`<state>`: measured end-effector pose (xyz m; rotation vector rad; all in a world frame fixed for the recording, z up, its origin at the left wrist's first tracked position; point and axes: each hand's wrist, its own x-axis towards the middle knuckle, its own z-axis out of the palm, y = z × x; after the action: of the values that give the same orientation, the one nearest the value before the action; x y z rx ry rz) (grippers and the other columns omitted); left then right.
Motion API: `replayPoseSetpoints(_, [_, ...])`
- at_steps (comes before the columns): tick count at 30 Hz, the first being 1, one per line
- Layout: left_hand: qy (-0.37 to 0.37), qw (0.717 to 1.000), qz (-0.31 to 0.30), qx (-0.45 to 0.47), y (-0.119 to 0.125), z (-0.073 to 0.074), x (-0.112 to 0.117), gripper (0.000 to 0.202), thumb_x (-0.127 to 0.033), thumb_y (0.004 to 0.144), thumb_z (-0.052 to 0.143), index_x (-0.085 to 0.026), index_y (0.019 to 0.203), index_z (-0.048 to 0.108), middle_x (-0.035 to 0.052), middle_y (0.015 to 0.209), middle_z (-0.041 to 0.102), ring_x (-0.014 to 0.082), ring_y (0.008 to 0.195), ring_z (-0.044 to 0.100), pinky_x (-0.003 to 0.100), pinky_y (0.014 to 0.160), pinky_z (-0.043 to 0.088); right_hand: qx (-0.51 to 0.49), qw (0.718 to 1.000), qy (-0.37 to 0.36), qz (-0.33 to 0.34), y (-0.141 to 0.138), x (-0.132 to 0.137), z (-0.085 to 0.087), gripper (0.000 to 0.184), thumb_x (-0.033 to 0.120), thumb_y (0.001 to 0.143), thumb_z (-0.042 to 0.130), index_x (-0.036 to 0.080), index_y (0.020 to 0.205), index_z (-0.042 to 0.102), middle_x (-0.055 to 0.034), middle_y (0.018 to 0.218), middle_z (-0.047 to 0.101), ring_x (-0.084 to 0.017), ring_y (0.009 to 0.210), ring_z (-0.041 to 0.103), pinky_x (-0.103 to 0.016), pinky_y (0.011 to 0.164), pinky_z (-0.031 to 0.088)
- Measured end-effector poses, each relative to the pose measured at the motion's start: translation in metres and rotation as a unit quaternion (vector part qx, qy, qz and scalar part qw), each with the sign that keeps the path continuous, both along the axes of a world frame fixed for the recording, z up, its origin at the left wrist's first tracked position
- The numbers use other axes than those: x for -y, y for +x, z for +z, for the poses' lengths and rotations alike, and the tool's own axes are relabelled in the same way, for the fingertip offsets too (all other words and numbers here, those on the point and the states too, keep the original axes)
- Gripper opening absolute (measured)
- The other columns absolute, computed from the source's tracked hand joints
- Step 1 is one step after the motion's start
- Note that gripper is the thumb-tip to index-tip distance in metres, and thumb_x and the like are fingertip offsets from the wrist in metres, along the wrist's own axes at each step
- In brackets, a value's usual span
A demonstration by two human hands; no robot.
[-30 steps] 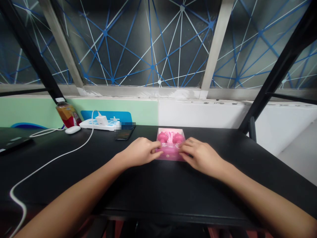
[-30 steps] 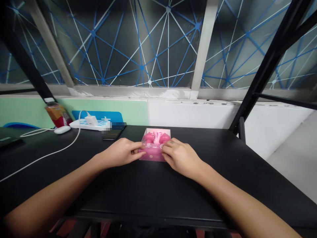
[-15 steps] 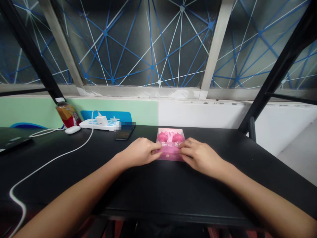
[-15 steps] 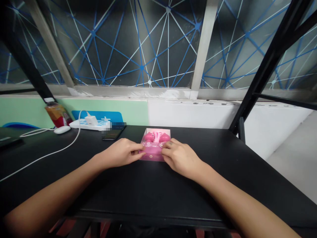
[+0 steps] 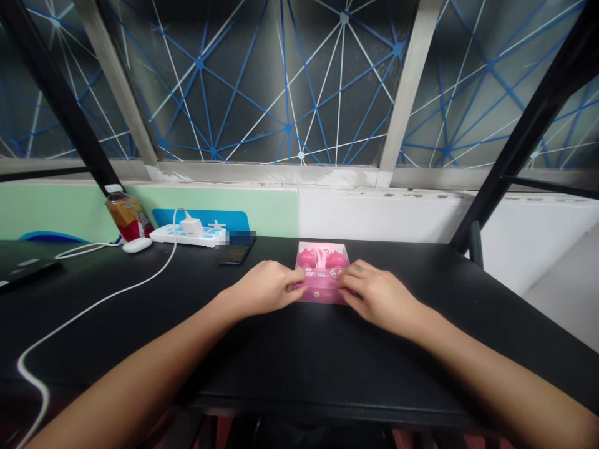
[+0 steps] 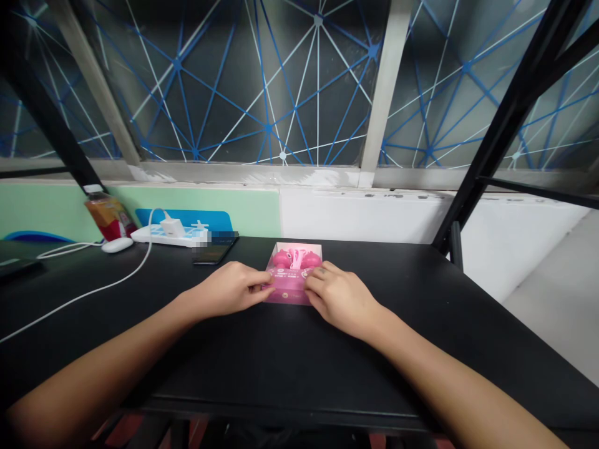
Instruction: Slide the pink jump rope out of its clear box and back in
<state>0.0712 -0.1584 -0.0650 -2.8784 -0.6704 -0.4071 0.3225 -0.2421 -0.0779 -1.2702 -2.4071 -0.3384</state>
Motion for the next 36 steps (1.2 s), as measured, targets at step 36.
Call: replayPoseSetpoints(36, [0.024, 1.0, 0.004, -0.005, -0.001, 0.0027, 0.0033, 0.024, -0.032, 0.093, 0.05, -0.019, 0.073, 0.054, -0.0035, 0.057, 0.058, 0.0112, 0.051, 0.054, 0.024, 0.053, 0.03, 0.009, 1.0, 0.022, 0.0, -0.0007, -0.0015, -0.0009, 0.017, 0.024, 0.095, 0.048, 0.02, 0.089, 0.064, -0.004, 0.087, 0.066, -0.02, 0.087, 0.057, -0.031, 0.068, 0.047])
